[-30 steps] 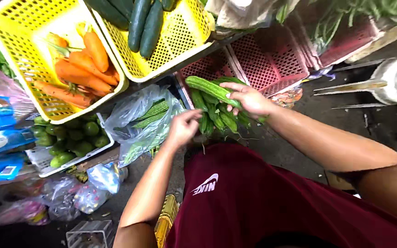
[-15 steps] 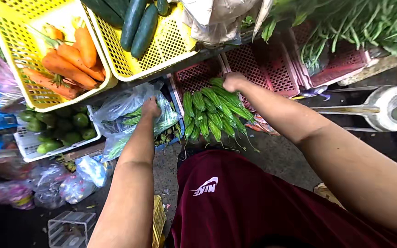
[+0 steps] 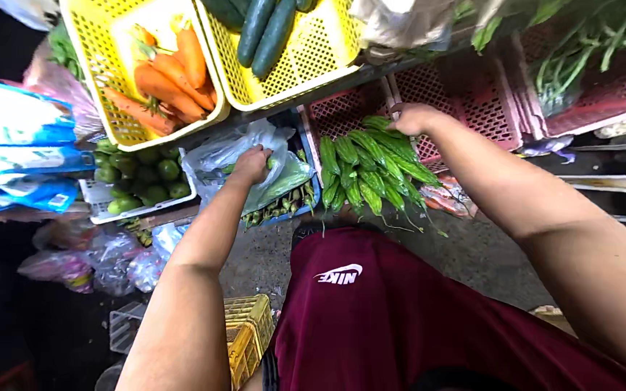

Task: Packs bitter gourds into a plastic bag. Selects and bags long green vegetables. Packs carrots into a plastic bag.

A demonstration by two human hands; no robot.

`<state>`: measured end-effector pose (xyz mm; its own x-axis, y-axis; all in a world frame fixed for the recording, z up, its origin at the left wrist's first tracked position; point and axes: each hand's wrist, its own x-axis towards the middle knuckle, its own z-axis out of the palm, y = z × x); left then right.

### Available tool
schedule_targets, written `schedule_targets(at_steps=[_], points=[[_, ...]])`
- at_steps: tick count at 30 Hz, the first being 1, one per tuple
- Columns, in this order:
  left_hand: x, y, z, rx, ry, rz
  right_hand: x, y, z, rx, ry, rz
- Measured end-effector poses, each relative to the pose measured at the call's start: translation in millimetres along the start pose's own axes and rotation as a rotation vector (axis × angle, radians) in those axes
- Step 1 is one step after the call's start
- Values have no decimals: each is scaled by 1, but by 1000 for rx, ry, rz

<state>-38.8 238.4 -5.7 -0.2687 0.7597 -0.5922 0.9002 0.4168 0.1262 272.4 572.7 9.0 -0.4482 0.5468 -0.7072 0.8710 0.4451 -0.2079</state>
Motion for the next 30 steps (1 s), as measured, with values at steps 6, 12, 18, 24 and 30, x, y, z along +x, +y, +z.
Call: schedule_targets(at_steps=[6, 12, 18, 24, 30], points=[[-72, -43, -13, -266, 289, -46, -80, -78, -21, -44, 117, -99], [-153, -65, -17, -581, 609, -46, -139, -213, 49, 155, 22, -600], [-240, -86, -93, -1410, 798, 705, -171, -308, 50, 188, -42, -902], [-179, -106, -75, -1570, 292, 720, -211, -259, 8, 249, -178, -799], [-33, -119, 38, -702, -60, -12, -199, -124, -2, 100, 12, -174]])
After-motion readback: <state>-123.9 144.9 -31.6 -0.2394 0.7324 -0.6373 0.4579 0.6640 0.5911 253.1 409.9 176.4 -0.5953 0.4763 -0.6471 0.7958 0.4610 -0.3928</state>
